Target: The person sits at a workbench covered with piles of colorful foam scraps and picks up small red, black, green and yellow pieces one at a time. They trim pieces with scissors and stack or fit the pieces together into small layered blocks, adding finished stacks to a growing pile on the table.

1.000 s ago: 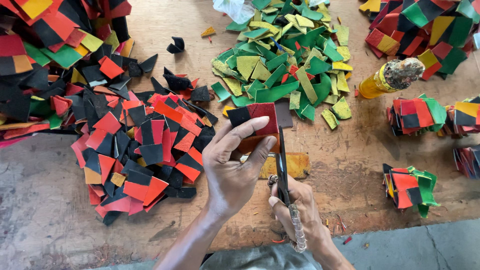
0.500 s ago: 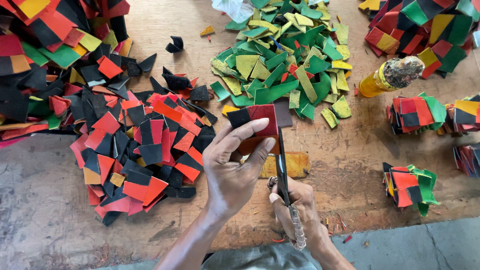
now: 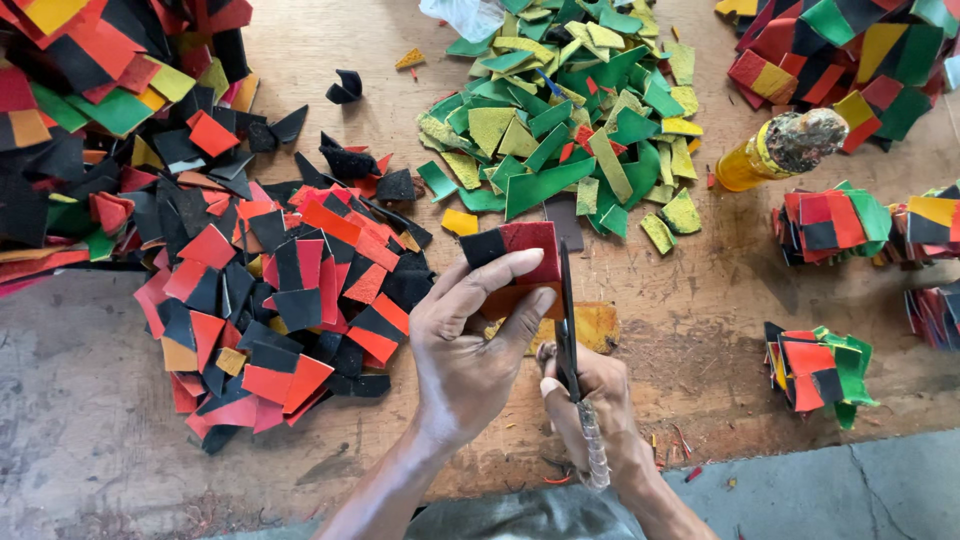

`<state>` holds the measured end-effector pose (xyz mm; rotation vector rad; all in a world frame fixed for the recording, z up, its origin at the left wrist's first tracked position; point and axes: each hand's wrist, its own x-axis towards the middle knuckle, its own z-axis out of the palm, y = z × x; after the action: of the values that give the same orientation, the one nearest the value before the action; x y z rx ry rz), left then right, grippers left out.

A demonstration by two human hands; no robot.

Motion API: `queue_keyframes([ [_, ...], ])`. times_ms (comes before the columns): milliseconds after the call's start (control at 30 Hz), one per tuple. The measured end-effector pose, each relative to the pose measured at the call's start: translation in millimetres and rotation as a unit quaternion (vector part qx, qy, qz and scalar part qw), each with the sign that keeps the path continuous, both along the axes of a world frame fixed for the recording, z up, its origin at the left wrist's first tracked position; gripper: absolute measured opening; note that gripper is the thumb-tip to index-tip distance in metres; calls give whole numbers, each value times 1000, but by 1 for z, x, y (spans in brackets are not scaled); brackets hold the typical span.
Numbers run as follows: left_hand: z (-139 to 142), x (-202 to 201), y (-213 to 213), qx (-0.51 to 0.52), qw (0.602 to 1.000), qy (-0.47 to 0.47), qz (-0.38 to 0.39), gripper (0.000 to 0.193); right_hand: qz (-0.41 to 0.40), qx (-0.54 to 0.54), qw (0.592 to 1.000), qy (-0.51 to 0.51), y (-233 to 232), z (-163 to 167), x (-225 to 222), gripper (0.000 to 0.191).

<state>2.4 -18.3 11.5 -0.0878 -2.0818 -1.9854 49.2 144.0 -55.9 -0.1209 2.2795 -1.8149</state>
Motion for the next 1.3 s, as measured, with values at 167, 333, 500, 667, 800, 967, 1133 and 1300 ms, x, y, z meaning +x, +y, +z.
queue_keyframes([
  [167, -4, -2, 1, 17, 1000, -6, -6, 30, -17, 29, 998, 50, -2, -5, 1, 12],
  [333, -7, -2, -1, 43, 999, -32, -3, 31, -2, 4, 998, -69, -2, 4, -2, 10],
  [500, -9, -4, -2, 47, 998, -35, 1, 30, 61, -3, 997, -41, 2, 21, -5, 20],
  [667, -6, -3, -3, 37, 999, -25, 4, 31, 48, 55, 994, -83, 3, 28, -7, 25],
  [800, -2, -2, 0, 73, 997, -17, -6, 31, 33, 46, 997, -48, 2, 22, -5, 19],
  [967, 0, 0, 0, 26, 1000, -2, 7, 30, 7, 56, 998, -1, 0, 7, -1, 11],
  [1133, -5, 2, -1, 31, 999, -34, 5, 30, -2, 73, 996, 43, 0, 0, 3, 10],
  [1300, -12, -4, -3, 83, 993, -82, -6, 34, -64, 10, 976, -209, -1, -2, 0, 12],
])
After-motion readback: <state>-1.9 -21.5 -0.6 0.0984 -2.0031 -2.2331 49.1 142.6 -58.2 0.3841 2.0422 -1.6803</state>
